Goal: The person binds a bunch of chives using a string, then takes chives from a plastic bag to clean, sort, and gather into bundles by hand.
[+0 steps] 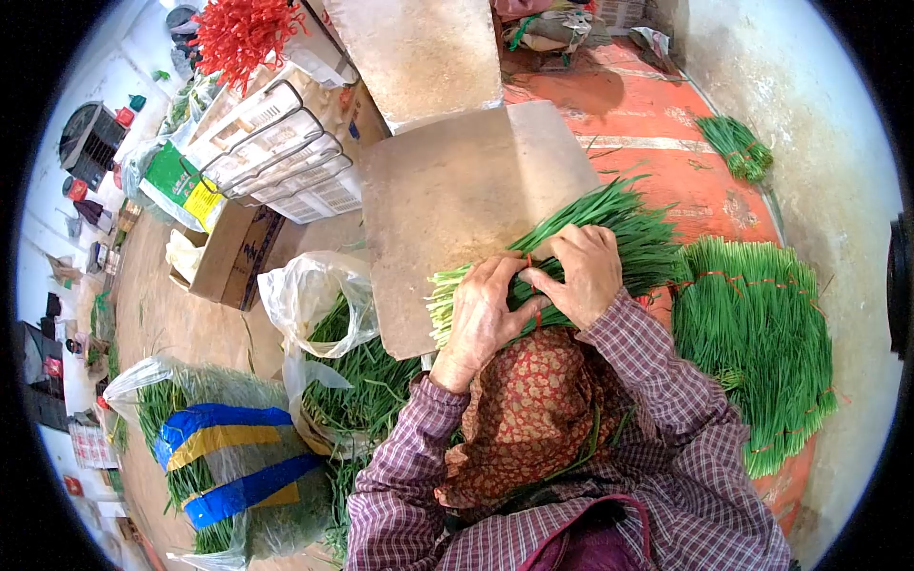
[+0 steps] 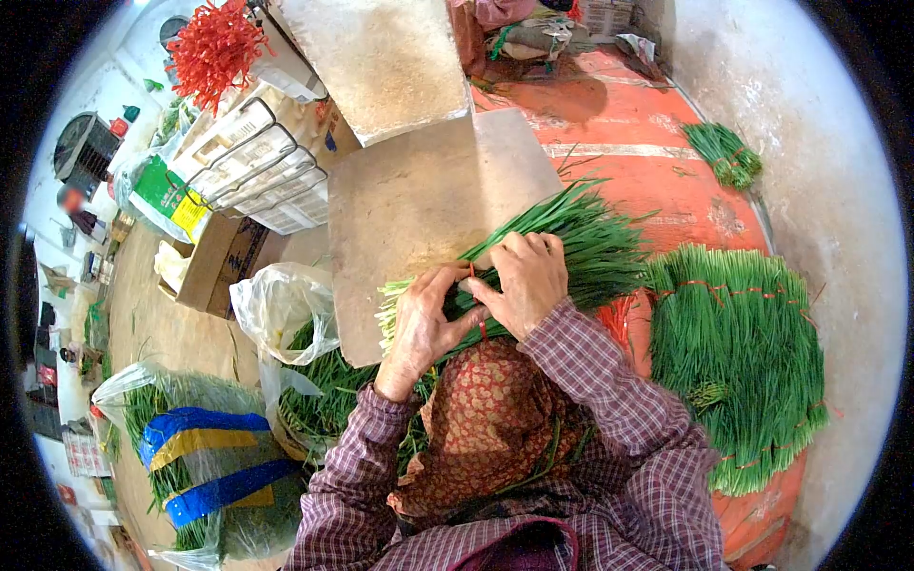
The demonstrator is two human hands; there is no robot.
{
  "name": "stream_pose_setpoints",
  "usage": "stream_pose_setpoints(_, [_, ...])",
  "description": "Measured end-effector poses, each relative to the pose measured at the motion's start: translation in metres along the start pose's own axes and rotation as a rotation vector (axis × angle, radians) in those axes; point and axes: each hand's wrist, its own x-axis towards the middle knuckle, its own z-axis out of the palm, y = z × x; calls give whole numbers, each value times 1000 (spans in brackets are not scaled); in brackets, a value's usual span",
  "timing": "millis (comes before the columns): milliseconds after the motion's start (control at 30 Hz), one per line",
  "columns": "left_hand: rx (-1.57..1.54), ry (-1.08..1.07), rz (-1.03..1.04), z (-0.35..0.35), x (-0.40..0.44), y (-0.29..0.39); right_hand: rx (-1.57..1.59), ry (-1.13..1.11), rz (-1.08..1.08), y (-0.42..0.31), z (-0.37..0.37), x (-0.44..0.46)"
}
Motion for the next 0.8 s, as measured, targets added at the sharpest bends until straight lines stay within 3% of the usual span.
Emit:
stream_pose_setpoints(200, [11, 8, 7, 1, 0, 1, 300, 95, -7, 1, 11, -3])
stream_pose_setpoints(333, [-9, -18, -61, 2, 7, -1, 254, 151, -79, -3, 12, -8])
stream_pose_setpoints(433, [270, -109, -11, -1, 13, -5, 289, 174, -72, -2, 20, 4])
stream_pose_setpoints(533, [412, -353, -185, -12, 27, 19, 404, 152, -42, 6, 24, 21])
stream_pose_setpoints(600, [536, -224, -152, 3, 28, 6, 535, 79, 16, 17, 32, 31])
stream_pose_setpoints(667, [391, -281, -204, 10, 39, -24, 608, 139, 47, 28, 56, 34])
stream_pose_setpoints(733, [230, -336, -294, 1, 52, -43, 908, 96, 135, 6, 37, 42])
stream_pose_setpoints(767, [257, -316, -325, -7, 50, -48, 945, 79, 111, -3, 38, 36])
stream_pose_setpoints(800, [197, -435, -339, -8, 54, -50, 896, 44, 46, -1, 35, 30])
